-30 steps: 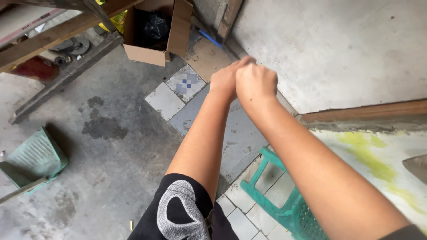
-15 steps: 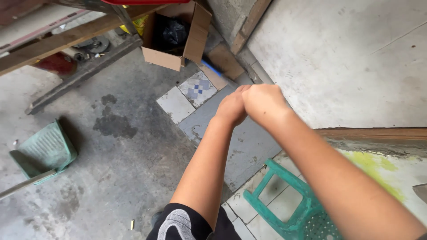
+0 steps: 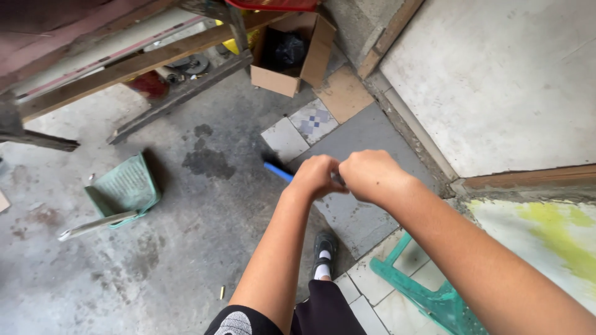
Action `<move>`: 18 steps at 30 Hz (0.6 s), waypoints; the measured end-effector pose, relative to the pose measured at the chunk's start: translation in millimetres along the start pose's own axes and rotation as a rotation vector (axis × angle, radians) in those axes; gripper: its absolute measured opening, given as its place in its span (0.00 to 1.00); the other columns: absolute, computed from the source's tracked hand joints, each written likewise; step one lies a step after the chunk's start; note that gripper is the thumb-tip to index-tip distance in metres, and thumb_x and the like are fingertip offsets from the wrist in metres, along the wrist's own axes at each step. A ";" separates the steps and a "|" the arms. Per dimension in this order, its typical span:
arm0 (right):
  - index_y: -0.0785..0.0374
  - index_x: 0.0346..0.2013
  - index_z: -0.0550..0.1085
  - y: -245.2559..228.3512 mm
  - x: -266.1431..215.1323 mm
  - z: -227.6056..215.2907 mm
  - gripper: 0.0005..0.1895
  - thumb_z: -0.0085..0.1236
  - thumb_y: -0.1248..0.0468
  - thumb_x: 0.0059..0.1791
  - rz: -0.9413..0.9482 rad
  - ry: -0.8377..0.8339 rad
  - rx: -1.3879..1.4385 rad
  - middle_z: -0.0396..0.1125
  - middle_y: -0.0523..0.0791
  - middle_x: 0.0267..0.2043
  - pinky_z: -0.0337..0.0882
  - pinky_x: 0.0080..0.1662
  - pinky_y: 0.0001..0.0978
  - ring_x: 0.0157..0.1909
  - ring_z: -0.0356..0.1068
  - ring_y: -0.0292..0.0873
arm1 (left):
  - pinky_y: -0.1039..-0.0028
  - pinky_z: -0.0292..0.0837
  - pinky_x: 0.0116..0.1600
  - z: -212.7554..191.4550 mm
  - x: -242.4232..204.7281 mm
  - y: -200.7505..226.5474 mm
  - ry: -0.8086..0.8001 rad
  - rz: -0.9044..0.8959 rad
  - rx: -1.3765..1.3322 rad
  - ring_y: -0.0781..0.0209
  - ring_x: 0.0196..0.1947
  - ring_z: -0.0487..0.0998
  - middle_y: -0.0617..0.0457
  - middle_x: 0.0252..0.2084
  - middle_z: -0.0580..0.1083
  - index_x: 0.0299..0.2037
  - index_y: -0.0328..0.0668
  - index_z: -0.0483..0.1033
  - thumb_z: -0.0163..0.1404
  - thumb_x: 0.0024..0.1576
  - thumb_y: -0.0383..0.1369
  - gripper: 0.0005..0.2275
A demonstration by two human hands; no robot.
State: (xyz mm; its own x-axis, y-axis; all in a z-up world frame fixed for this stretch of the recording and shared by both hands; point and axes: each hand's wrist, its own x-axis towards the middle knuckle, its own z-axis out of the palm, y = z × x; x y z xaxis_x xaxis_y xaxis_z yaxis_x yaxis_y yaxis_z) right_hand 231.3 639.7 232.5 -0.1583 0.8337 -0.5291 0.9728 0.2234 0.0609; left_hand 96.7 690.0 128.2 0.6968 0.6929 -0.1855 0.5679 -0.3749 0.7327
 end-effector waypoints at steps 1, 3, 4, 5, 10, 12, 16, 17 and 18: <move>0.59 0.34 0.81 -11.5 -1.8 1.8 0.06 0.60 0.68 0.44 -0.009 -0.010 0.033 0.76 0.51 0.38 0.78 0.43 0.45 0.43 0.77 0.53 | 0.61 0.76 0.47 1.7 -9.9 -9.7 -0.048 -0.029 0.041 0.45 0.41 0.81 0.45 0.36 0.81 0.35 0.44 0.85 0.70 0.34 0.37 0.18; 0.60 0.35 0.81 -28.0 -5.7 -2.8 0.07 0.59 0.68 0.44 -0.015 -0.014 0.047 0.76 0.51 0.38 0.78 0.43 0.45 0.43 0.77 0.53 | 0.61 0.76 0.46 8.5 -29.3 -25.9 0.019 -0.002 0.023 0.46 0.41 0.81 0.46 0.37 0.81 0.36 0.44 0.84 0.70 0.33 0.35 0.19; 0.60 0.35 0.81 -35.2 -7.2 -4.0 0.07 0.59 0.67 0.44 -0.014 -0.025 0.066 0.76 0.51 0.37 0.78 0.44 0.45 0.43 0.77 0.53 | 0.62 0.76 0.45 13.2 -38.0 -34.2 0.075 0.028 0.001 0.47 0.41 0.81 0.47 0.37 0.81 0.37 0.43 0.83 0.70 0.32 0.33 0.20; 0.60 0.35 0.81 -40.6 -9.1 -9.4 0.07 0.59 0.67 0.44 -0.022 -0.023 0.061 0.76 0.51 0.37 0.78 0.44 0.45 0.43 0.77 0.53 | 0.62 0.76 0.45 3.3 -46.3 -31.0 0.082 0.021 0.001 0.47 0.41 0.81 0.47 0.37 0.81 0.37 0.43 0.83 0.70 0.32 0.33 0.20; 0.60 0.35 0.81 -60.4 -16.1 -57.1 0.07 0.60 0.63 0.45 -0.030 0.056 0.002 0.76 0.52 0.37 0.77 0.46 0.46 0.43 0.77 0.54 | 0.61 0.76 0.44 -53.0 -70.3 -12.4 0.144 0.053 0.018 0.48 0.40 0.82 0.50 0.38 0.81 0.40 0.54 0.84 0.69 0.36 0.33 0.18; 0.59 0.36 0.81 -66.9 -10.6 -78.4 0.08 0.62 0.62 0.44 -0.040 0.101 -0.016 0.76 0.52 0.37 0.77 0.45 0.46 0.43 0.77 0.54 | 0.60 0.77 0.44 -72.7 -71.0 -9.8 0.223 0.037 0.059 0.48 0.40 0.82 0.50 0.38 0.81 0.40 0.54 0.84 0.68 0.37 0.33 0.17; 0.57 0.36 0.81 -76.6 24.3 -99.4 0.07 0.63 0.60 0.44 -0.079 0.282 -0.073 0.76 0.50 0.36 0.77 0.43 0.46 0.42 0.77 0.53 | 0.58 0.77 0.42 -103.1 -59.9 -21.7 0.467 -0.023 0.113 0.45 0.38 0.81 0.49 0.35 0.80 0.36 0.50 0.81 0.66 0.45 0.36 0.11; 0.57 0.36 0.81 -81.4 40.6 -97.5 0.07 0.63 0.60 0.44 -0.089 0.275 -0.078 0.76 0.50 0.36 0.77 0.43 0.46 0.42 0.77 0.53 | 0.58 0.77 0.42 -107.3 -56.8 -30.7 0.470 -0.034 0.107 0.45 0.38 0.81 0.49 0.35 0.80 0.36 0.50 0.81 0.66 0.45 0.36 0.11; 0.56 0.35 0.81 -86.1 57.6 -95.2 0.06 0.62 0.62 0.45 -0.104 0.339 -0.102 0.76 0.49 0.36 0.77 0.42 0.45 0.41 0.78 0.52 | 0.58 0.77 0.44 -111.3 -53.1 -40.5 0.543 -0.062 0.115 0.45 0.40 0.81 0.50 0.37 0.81 0.38 0.50 0.80 0.62 0.49 0.34 0.09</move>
State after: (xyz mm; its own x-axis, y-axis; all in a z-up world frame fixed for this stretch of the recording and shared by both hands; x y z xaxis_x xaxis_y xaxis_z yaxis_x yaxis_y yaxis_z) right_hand 122.3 716.6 277.4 -0.3195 0.9199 -0.2275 0.9294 0.3510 0.1143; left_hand -12.1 736.9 181.3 0.3520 0.9222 0.1601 0.6661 -0.3670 0.6493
